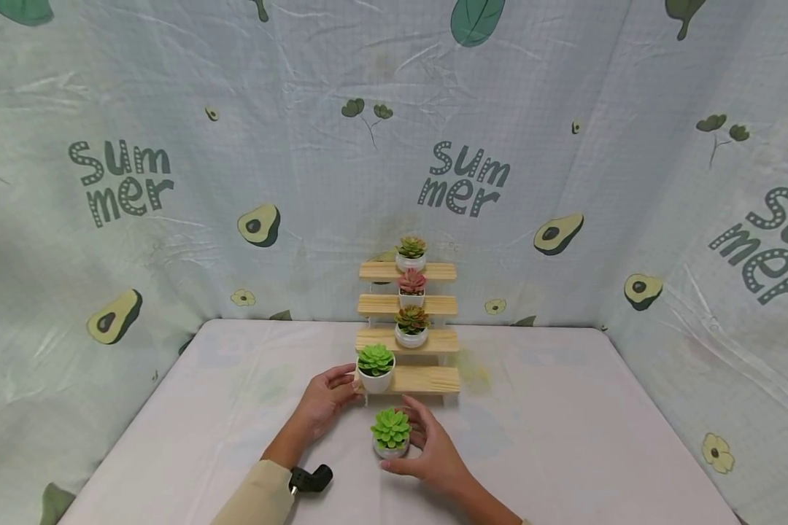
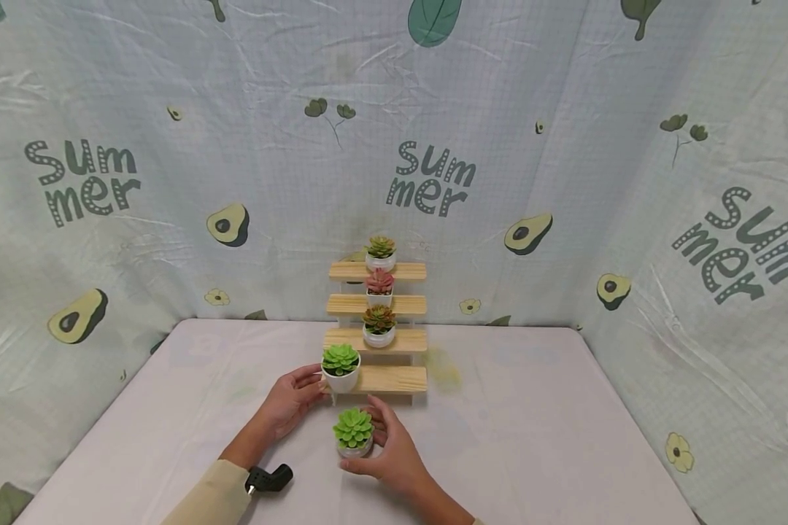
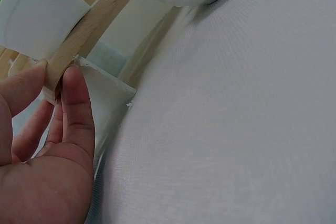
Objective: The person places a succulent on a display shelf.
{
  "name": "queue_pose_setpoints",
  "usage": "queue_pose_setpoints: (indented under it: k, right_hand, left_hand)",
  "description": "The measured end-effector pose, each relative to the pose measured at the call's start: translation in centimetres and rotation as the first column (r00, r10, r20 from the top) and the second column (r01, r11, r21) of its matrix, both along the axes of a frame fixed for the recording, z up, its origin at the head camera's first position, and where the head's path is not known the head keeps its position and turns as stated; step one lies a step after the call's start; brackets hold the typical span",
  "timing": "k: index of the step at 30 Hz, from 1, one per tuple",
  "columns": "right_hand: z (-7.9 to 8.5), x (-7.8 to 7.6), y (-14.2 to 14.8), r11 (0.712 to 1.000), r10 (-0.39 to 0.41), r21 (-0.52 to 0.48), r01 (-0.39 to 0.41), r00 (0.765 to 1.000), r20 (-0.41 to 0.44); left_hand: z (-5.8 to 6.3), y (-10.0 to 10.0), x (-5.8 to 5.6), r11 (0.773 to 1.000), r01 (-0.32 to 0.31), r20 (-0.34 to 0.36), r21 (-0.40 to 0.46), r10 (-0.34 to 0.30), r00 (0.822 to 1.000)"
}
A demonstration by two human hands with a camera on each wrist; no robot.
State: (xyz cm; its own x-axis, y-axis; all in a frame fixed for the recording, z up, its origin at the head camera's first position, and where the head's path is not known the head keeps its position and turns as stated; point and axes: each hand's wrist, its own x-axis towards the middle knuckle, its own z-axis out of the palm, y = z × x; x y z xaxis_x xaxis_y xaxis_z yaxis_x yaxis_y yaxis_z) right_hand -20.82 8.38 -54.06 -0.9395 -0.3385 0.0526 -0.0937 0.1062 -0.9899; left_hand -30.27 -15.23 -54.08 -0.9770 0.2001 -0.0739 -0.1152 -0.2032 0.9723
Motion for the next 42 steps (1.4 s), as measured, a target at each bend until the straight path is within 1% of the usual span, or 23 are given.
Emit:
queue_pose_setpoints:
  k: [3,11,18,23,33,38,42]
  right_hand:
    - [-0.05,0.0,-0.02,1.0,-0.004,0.001,0.004,1.0,-0.005]
    - [-0.01,-0.07,0.1,0.999,-0.018,0.031,0.018,1.0,0.007]
    - [0.05,-0.11,0.0,0.999,-0.034,0.042,0.033,0.999,0.025]
    - [0.01,-0.24,-0.17,0.997,-0.047,0.058,0.047,0.999,0.013]
    - [0.1,-0.29,-0.44,0.996,-0.036,0.078,0.036,0.999,0.0]
    - [-0.02,-0.33,-0.52,0.993,-0.055,0.106,0.057,0.998,-0.016]
    - [-0.18,-0.18,-0.46,0.992,-0.068,0.102,0.069,0.997,-0.021]
  left_hand:
    - [-0.07,-0.02,0.02,1.0,-0.006,-0.002,-0.001,0.006,1.0]
    - [-0.06,0.05,-0.08,1.0,-0.019,0.025,-0.001,0.019,0.999]
    - [-0.3,-0.06,-0.04,1.0,-0.008,0.001,0.0,0.008,1.0]
    - [-0.28,-0.08,-0.05,1.0,-0.007,0.002,0.01,0.007,1.0]
    - [-0.13,-0.14,-0.1,1.0,-0.015,0.005,-0.006,0.015,1.0]
    - [-0.02,-0.08,-0.25,1.0,-0.013,0.014,-0.013,0.014,1.0]
    - [-0.12,0.04,-0.18,1.0,-0.01,0.004,-0.01,0.01,1.0]
